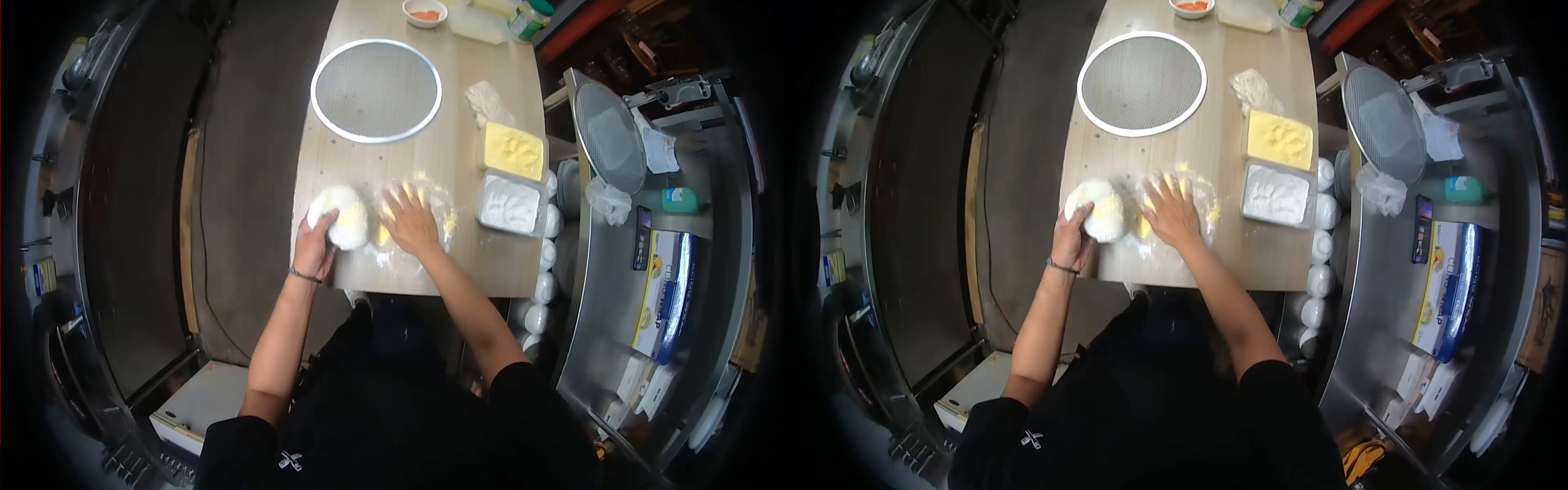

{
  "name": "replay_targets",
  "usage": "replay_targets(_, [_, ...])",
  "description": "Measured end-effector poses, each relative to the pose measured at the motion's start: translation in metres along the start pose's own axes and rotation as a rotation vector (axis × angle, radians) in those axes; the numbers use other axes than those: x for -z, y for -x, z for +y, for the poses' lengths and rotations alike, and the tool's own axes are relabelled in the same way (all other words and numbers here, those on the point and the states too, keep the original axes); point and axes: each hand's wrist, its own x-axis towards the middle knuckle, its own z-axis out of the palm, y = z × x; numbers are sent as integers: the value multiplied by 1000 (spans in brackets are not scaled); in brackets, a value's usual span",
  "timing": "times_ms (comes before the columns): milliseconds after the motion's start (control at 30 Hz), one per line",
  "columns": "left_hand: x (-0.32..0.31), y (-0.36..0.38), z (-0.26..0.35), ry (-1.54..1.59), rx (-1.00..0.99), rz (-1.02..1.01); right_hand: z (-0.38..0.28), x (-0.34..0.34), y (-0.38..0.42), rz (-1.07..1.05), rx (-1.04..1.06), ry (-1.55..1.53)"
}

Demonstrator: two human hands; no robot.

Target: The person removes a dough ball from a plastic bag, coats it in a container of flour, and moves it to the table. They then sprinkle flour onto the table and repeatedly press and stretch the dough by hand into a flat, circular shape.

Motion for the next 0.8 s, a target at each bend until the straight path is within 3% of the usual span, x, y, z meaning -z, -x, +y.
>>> replay_targets(33, [-2, -2, -2, 24, 13, 7, 1, -2, 1, -25, -9, -10])
replay_targets(100, [-6, -6, -6, 81, 49, -69, 6, 1, 0, 68, -179, -921])
replay_targets(133, [-11, -7, -10, 109, 73, -93, 1, 17, 2, 63, -190, -926])
replay_targets(200, [-31, -19, -25, -12, 15, -114, -8, 59, 2, -131, -507, -1716])
replay_targets(267, [-38, -35, -34, -129, -56, -140, 13, 58, 5, -71, -480, -1608])
replay_targets(333, [-44, -40, -34, -841, -244, -2, 25, 45, 10, 160, -422, -1526])
replay_targets(400, [-47, -32, -37, -978, -227, 49, 30, 31, 16, 234, -483, -1458])
replay_targets(467, [-33, -37, -54, -1313, -352, 39, 31, 27, 29, 183, -420, -610])
replay_targets(500, [-34, -32, -58, -1473, -529, 90, 28, 20, 37, 233, -363, -523])
replay_targets(600, [-21, -30, -84, -1573, -838, -243, 9, 14, 54, 210, -235, -246])
replay_targets(667, [-22, -24, -97, -1755, -860, -400, 1, 10, 63, 190, -119, -110])
replay_targets(700, [-16, -25, -104, -1817, -702, -417, 0, 10, 64, 162, -11, 29])
replay_targets(733, [-15, -24, -104, -1819, -714, -414, 0, 10, 63, 172, -9, 32])
replay_targets(800, [-13, -18, -101, -1826, -632, -425, -1, 15, 64, -3, -72, -105])
